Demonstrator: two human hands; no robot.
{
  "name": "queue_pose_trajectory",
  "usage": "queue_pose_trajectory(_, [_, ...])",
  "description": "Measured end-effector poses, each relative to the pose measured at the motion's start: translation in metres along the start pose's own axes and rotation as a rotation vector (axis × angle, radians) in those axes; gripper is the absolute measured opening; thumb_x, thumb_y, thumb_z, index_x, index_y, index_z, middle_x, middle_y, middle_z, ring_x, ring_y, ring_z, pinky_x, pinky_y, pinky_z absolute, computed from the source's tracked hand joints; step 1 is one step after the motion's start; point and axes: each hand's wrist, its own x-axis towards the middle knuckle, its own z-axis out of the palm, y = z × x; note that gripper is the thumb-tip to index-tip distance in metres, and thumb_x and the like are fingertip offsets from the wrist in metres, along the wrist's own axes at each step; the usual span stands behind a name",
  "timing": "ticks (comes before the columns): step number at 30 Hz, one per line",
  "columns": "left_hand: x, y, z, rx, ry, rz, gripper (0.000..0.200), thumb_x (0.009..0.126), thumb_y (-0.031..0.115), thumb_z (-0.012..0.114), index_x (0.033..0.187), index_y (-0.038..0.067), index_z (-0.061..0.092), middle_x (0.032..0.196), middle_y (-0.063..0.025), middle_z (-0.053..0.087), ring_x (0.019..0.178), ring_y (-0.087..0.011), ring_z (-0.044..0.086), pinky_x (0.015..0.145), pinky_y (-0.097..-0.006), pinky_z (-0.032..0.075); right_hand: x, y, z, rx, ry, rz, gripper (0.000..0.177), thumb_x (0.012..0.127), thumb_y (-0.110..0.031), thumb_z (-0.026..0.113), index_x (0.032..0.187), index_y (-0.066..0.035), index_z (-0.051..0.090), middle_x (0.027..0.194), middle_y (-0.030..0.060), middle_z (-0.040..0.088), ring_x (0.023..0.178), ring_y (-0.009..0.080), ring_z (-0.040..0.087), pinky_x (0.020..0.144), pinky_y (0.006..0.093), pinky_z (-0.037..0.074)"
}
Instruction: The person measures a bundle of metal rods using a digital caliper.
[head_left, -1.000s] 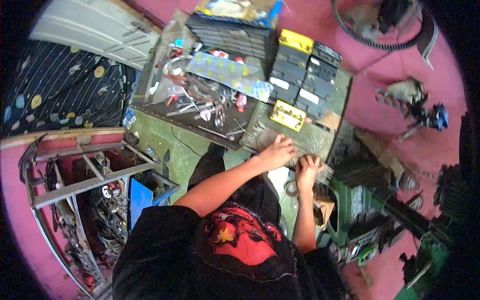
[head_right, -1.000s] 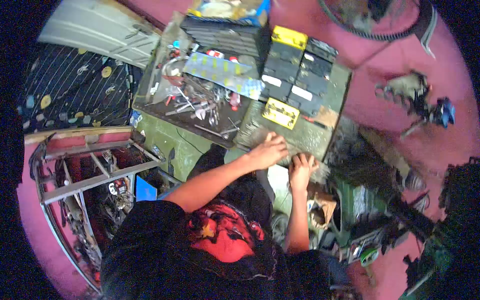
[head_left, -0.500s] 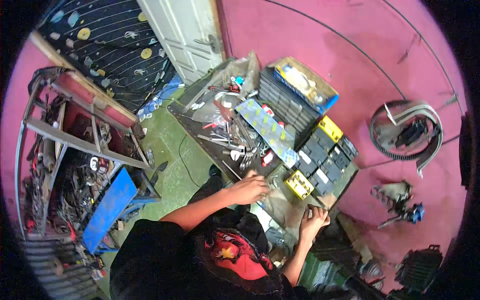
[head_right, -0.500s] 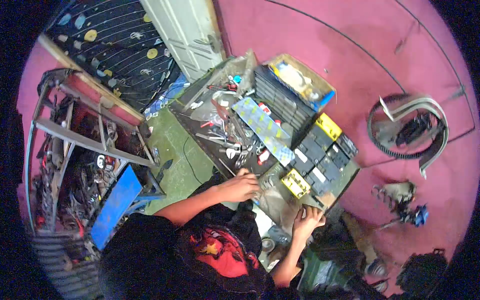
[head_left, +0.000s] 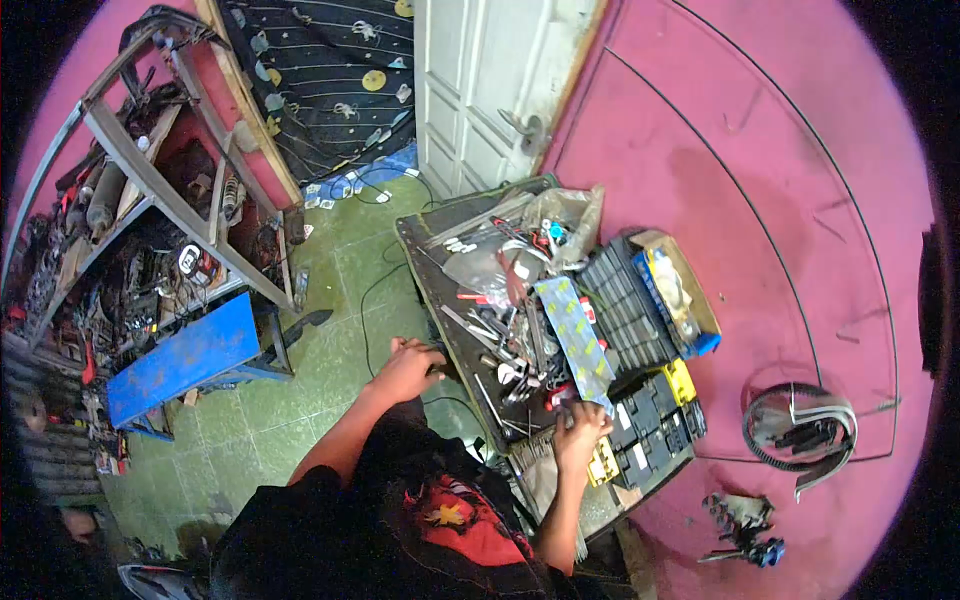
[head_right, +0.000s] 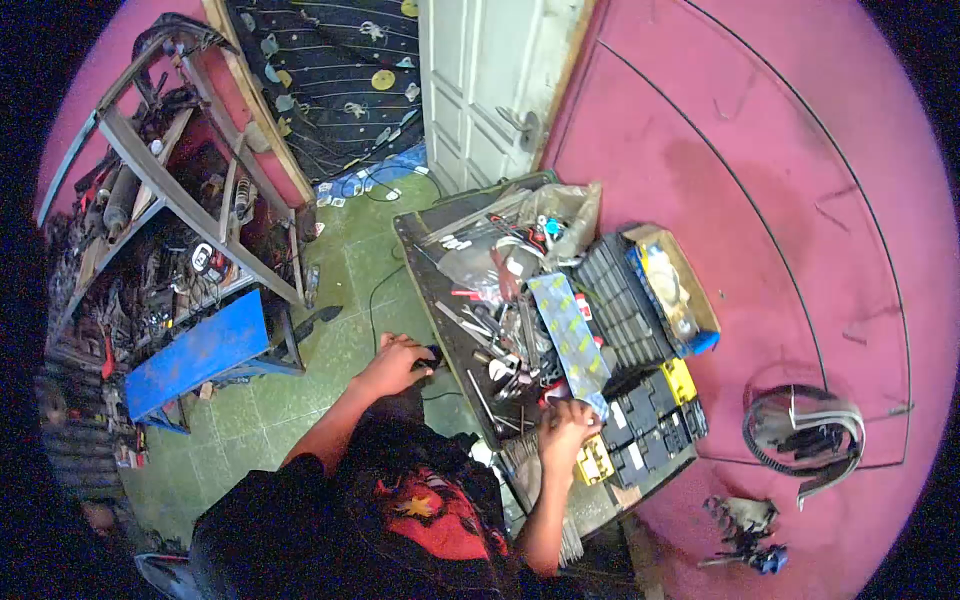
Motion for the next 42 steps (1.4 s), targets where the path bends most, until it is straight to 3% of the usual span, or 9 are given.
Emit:
queue_pose_trajectory(4, [0.034,-0.046,-0.006,0.082,0.211,-0.118,0.026,0.087,0.026,0.080,0.110,0.013,0.077,0.108,-0.0108,0.074,0.118,-0.0315,0.060,0.105,-0.0526,0.034,0.039,-0.061,0.024,0.033,-0.106,-0.139,0.018,0.084,-0.015,0.077,0.102,-0.011,0.077,0.104,0.0103,0.071,0.113,0.0324,0.058,0.107,0.0531,0.035])
queue_pose_trajectory(9, [0.089,-0.089,-0.024,0.017,0.285,-0.183,0.031,0.085,0.025,0.082,0.112,0.011,0.076,0.111,-0.0126,0.073,0.121,-0.0322,0.058,0.105,-0.0549,0.034,0.091,-0.112,0.069,0.047,-0.265,-0.217,0.026,0.083,-0.015,0.079,0.107,-0.008,0.076,0.109,0.0106,0.072,0.116,0.0326,0.059,0.107,0.0505,0.035])
queue_pose_trajectory(16, [0.165,-0.143,-0.028,-0.018,0.392,-0.182,0.037,0.083,0.020,0.082,0.117,0.008,0.073,0.116,-0.0126,0.071,0.122,-0.0332,0.056,0.106,-0.0546,0.034,0.183,-0.164,0.135,-0.057,-0.466,-0.265,0.046,0.080,-0.012,0.076,0.125,-0.008,0.072,0.129,0.0126,0.070,0.134,0.0372,0.051,0.108,0.0672,0.034])
queue_pose_trajectory(17, [0.176,-0.148,-0.028,-0.028,0.378,-0.183,0.037,0.083,0.020,0.082,0.117,0.008,0.073,0.116,-0.0126,0.071,0.122,-0.0332,0.056,0.106,-0.0546,0.034,0.196,-0.166,0.153,-0.137,-0.410,-0.326,0.036,0.080,-0.020,0.080,0.115,-0.013,0.078,0.127,0.0102,0.070,0.145,0.0377,0.043,0.105,0.0583,0.036])
queue_pose_trajectory(25, [0.256,-0.171,-0.020,0.080,0.285,-0.152,0.033,0.084,0.019,0.079,0.114,0.005,0.073,0.110,-0.0139,0.070,0.117,-0.0342,0.057,0.103,-0.0519,0.036,0.284,-0.222,0.228,-0.226,-0.235,-0.389,0.025,0.086,-0.016,0.068,0.108,-0.013,0.078,0.111,0.0079,0.072,0.113,0.0329,0.057,0.101,0.0555,0.038])
queue_pose_trajectory(28, [0.275,-0.177,-0.004,0.148,0.381,-0.128,0.019,0.084,0.014,0.070,0.101,0.006,0.073,0.109,-0.0121,0.070,0.115,-0.0329,0.057,0.103,-0.0517,0.036,0.301,-0.234,0.244,-0.213,-0.228,-0.367,0.031,0.083,-0.013,0.064,0.112,-0.013,0.077,0.112,0.0078,0.071,0.114,0.0327,0.057,0.099,0.0549,0.039])
queue_pose_trajectory(31, [0.285,-0.181,0.005,0.191,0.344,-0.188,0.020,0.085,0.012,0.069,0.104,0.007,0.074,0.110,-0.0117,0.069,0.116,-0.0327,0.056,0.104,-0.0518,0.036,0.314,-0.235,0.260,-0.276,-0.229,-0.423,0.033,0.085,-0.013,0.062,0.115,-0.013,0.076,0.115,0.0078,0.070,0.118,0.0338,0.055,0.098,0.0552,0.039])
queue_pose_trajectory(32, [0.285,-0.182,0.007,0.188,0.336,-0.185,0.020,0.085,0.012,0.069,0.104,0.007,0.074,0.110,-0.0117,0.069,0.116,-0.0327,0.056,0.104,-0.0518,0.036,0.316,-0.234,0.262,-0.342,-0.305,-0.403,0.031,0.093,-0.020,0.058,0.119,-0.015,0.075,0.119,0.0064,0.069,0.124,0.0325,0.054,0.105,0.0554,0.038])
queue_pose_trajectory(42, [0.290,-0.184,-0.011,-0.035,0.293,-0.219,0.019,0.083,0.007,0.070,0.101,0.008,0.074,0.111,-0.0124,0.068,0.117,-0.0339,0.055,0.100,-0.0532,0.034,0.344,-0.214,0.282,-0.373,-0.445,-0.415,0.032,0.094,-0.022,0.056,0.119,-0.016,0.074,0.131,0.0041,0.065,0.130,0.0302,0.049,0.111,0.0565,0.036])
